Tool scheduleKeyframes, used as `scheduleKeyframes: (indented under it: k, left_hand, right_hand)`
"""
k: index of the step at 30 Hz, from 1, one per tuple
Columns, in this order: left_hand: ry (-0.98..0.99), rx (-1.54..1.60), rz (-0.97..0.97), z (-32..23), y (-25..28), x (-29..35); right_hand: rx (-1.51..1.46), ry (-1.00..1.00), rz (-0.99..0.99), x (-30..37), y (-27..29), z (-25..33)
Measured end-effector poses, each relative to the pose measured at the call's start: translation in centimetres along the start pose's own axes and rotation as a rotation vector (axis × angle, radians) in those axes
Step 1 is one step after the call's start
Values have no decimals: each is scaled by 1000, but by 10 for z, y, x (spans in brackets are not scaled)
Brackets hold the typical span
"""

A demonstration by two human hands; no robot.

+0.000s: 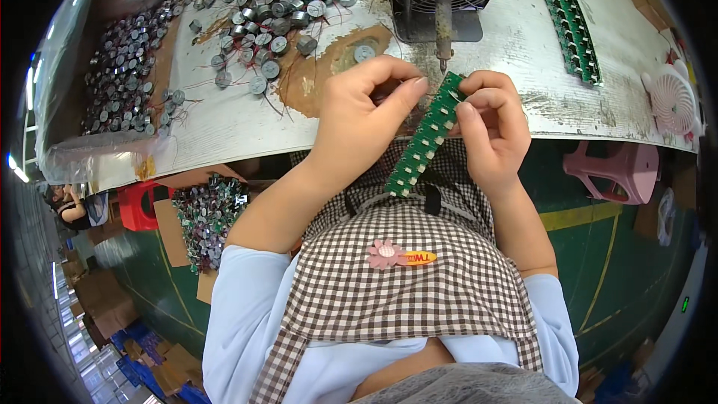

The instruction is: The person solders wires from small motors onto a printed circuit board using a soldering iron and solder wire.

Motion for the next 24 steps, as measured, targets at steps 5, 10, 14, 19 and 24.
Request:
scheduleKeyframes:
  k: [5, 10, 14, 19, 24]
  left_hand:
    - [-295, -174, 10, 11, -12, -1]
    - [20, -4, -73, 0, -17, -3]
    - [-17, -11, -91, 0, -18, -3]
    - [-82, -6, -119, 1, -18, -10]
    - [-43, 20, -125, 1, -19, -4]
  right_hand:
    - [-9, 31, 1, 0, -2, 3]
    - [65, 87, -8, -3, -4, 8]
    - [117, 87, -24, -4, -5, 8]
    - [206, 160, -47, -14, -8, 13]
    - [226, 154, -30, -9, -7, 10]
Point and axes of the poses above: each hand's wrist, its own x-axis away from the middle knuckle, its own y-axis out of the back of the hand, z = x × y, the point moved 1 cm from there along -x, towards the middle knuckle, and after that the axes turned 12 degrees about -y, right-handed, at the moved point
